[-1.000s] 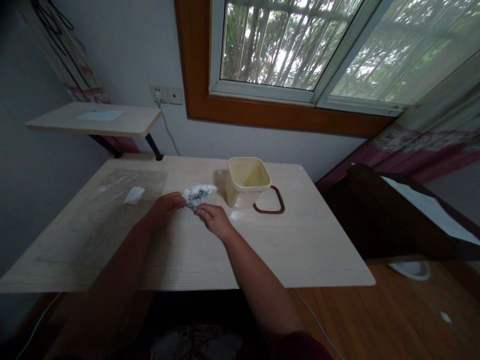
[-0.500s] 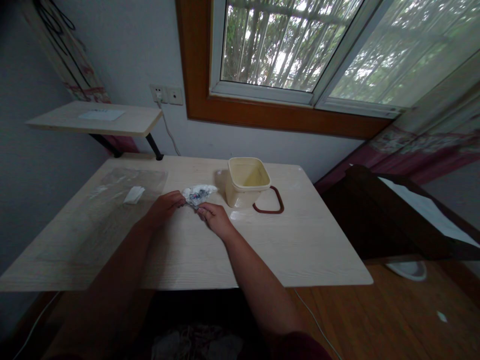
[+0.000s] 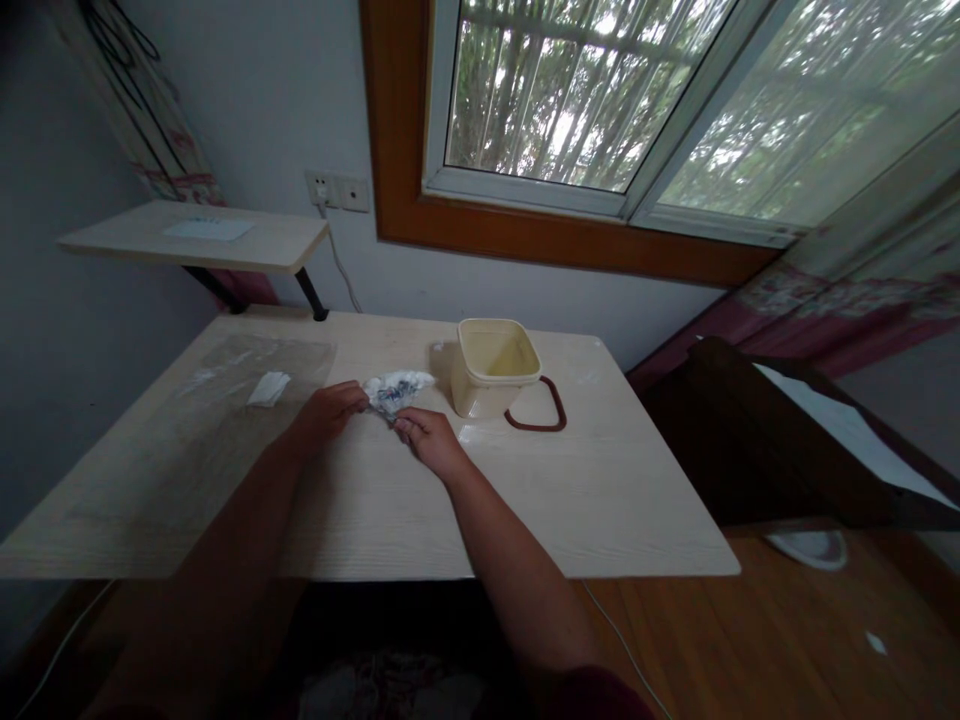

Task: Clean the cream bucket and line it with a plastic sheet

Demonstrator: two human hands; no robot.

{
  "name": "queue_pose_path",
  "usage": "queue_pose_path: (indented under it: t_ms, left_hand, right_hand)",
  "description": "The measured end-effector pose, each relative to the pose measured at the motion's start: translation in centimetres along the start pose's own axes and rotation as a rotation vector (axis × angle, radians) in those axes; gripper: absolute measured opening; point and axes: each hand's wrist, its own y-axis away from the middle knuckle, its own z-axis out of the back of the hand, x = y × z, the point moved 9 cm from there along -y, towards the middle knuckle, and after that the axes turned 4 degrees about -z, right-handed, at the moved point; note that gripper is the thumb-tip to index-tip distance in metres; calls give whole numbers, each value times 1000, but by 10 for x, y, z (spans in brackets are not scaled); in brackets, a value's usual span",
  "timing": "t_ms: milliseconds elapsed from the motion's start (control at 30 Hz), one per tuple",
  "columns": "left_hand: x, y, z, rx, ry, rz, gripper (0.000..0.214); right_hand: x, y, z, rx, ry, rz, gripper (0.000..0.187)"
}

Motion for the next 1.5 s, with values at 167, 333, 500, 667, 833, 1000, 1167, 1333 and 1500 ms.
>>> queue_pose_path:
  t_ms: [167, 333, 500, 667, 833, 1000, 1167, 1333, 1500]
  left_hand:
    - [0, 0, 1, -5, -8, -7, 23]
    - [1, 1, 2, -58, 44, 44, 25]
    - [-2, 1, 7, -156, 144, 91, 30]
    - [-3, 2, 14, -193, 108, 88, 29]
    - [0, 4, 16, -216, 52, 86, 29]
    - [1, 3, 17, -251, 80, 111, 29]
    - [-4, 4, 25, -327, 116, 156, 26]
    - [-6, 3, 25, -327, 121, 160, 28]
    - [-4, 4, 28, -344, 107, 149, 26]
  right_hand:
    - [-3, 1, 1, -9, -10, -10, 33]
    - [-4, 1, 5, -41, -35, -26, 32]
    - [-4, 0, 11, -99, -92, -47, 33]
    - [-6, 2, 13, -128, -69, -60, 33]
    - [-2, 2, 15, -148, -30, -40, 29]
    - [-4, 2, 20, -188, -28, -45, 31]
    - [-9, 3, 19, -189, -108, -63, 33]
    - [-8, 3, 19, -205, -120, -50, 31]
    - [-4, 4, 17, -188, -61, -60, 31]
